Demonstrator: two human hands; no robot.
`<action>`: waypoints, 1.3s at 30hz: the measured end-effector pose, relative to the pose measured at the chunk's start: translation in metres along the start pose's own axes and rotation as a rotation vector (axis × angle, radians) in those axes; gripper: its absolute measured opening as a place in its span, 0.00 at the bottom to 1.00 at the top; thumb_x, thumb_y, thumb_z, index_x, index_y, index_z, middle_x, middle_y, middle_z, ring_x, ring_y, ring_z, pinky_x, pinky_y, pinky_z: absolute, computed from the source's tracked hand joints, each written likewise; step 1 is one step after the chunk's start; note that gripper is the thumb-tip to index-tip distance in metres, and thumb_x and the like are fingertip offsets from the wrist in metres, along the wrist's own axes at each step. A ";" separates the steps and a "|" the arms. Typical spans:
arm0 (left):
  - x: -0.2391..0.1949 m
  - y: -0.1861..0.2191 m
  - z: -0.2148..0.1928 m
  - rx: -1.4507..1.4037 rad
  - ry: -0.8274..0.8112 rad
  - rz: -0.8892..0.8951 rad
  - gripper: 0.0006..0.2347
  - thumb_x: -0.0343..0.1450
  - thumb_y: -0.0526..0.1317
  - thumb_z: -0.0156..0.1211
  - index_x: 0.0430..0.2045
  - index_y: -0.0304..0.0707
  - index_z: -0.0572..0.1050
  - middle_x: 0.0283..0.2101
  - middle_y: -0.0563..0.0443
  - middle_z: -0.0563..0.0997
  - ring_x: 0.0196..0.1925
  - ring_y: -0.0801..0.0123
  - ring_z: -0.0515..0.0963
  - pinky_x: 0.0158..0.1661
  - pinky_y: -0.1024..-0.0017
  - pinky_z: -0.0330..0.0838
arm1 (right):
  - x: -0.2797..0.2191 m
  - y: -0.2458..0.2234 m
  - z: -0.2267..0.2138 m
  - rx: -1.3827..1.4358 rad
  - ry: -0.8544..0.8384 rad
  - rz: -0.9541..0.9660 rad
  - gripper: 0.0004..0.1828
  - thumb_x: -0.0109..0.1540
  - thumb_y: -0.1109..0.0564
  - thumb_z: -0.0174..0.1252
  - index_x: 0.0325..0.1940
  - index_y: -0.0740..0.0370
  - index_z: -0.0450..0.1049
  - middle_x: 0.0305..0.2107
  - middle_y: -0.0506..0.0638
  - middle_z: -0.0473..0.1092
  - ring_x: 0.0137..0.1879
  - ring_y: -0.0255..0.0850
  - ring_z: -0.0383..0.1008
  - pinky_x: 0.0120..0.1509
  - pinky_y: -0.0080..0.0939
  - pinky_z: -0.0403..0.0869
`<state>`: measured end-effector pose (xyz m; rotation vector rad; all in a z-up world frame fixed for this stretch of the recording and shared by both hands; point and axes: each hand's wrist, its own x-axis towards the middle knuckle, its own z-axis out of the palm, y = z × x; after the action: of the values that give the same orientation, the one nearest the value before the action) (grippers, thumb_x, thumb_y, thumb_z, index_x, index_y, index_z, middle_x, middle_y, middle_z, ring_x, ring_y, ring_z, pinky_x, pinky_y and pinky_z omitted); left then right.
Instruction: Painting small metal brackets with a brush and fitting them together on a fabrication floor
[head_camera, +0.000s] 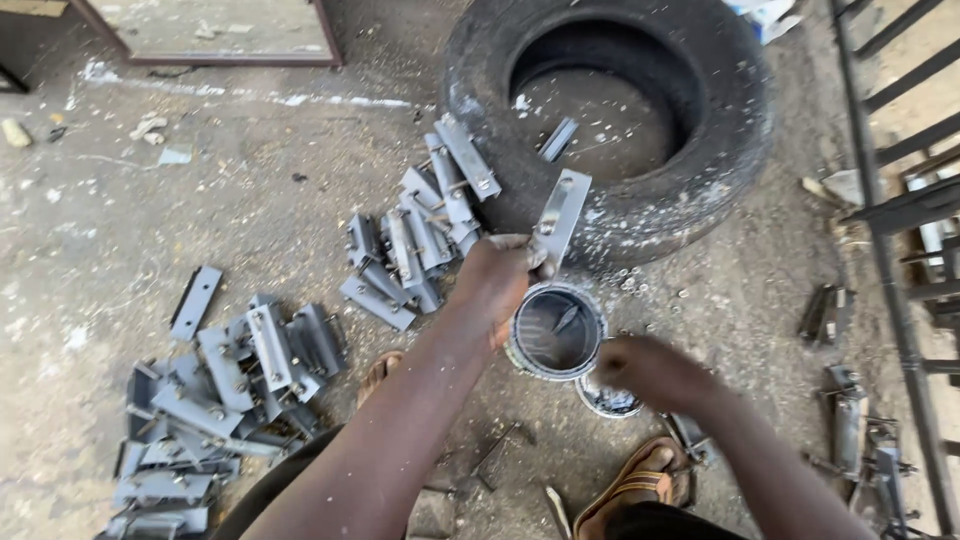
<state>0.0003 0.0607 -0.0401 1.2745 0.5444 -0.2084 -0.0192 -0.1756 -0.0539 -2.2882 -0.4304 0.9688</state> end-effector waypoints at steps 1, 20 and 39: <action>-0.008 0.013 0.001 0.008 0.012 -0.008 0.13 0.72 0.36 0.55 0.45 0.25 0.80 0.40 0.35 0.83 0.45 0.43 0.82 0.43 0.51 0.73 | 0.012 -0.002 0.033 0.011 -0.012 -0.004 0.10 0.56 0.61 0.58 0.37 0.66 0.83 0.35 0.64 0.81 0.47 0.53 0.81 0.54 0.58 0.74; -0.058 0.091 -0.004 -0.332 0.133 -0.368 0.07 0.74 0.33 0.59 0.41 0.32 0.83 0.37 0.44 0.85 0.31 0.70 0.74 0.35 0.73 0.58 | 0.200 0.256 0.423 -0.770 0.284 -0.415 0.08 0.56 0.44 0.58 0.33 0.42 0.82 0.46 0.49 0.72 0.49 0.57 0.69 0.29 0.61 0.73; 0.024 0.010 0.013 -0.563 -0.165 -0.037 0.11 0.72 0.32 0.62 0.48 0.36 0.75 0.36 0.49 0.82 0.29 0.71 0.78 0.26 0.77 0.56 | 0.001 -0.020 0.035 0.260 0.068 0.218 0.15 0.66 0.46 0.52 0.45 0.57 0.77 0.24 0.49 0.73 0.36 0.42 0.75 0.41 0.41 0.70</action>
<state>0.0291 0.0546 -0.0413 0.6938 0.4431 -0.1731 -0.0448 -0.1460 -0.0606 -2.1520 -0.0226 0.9841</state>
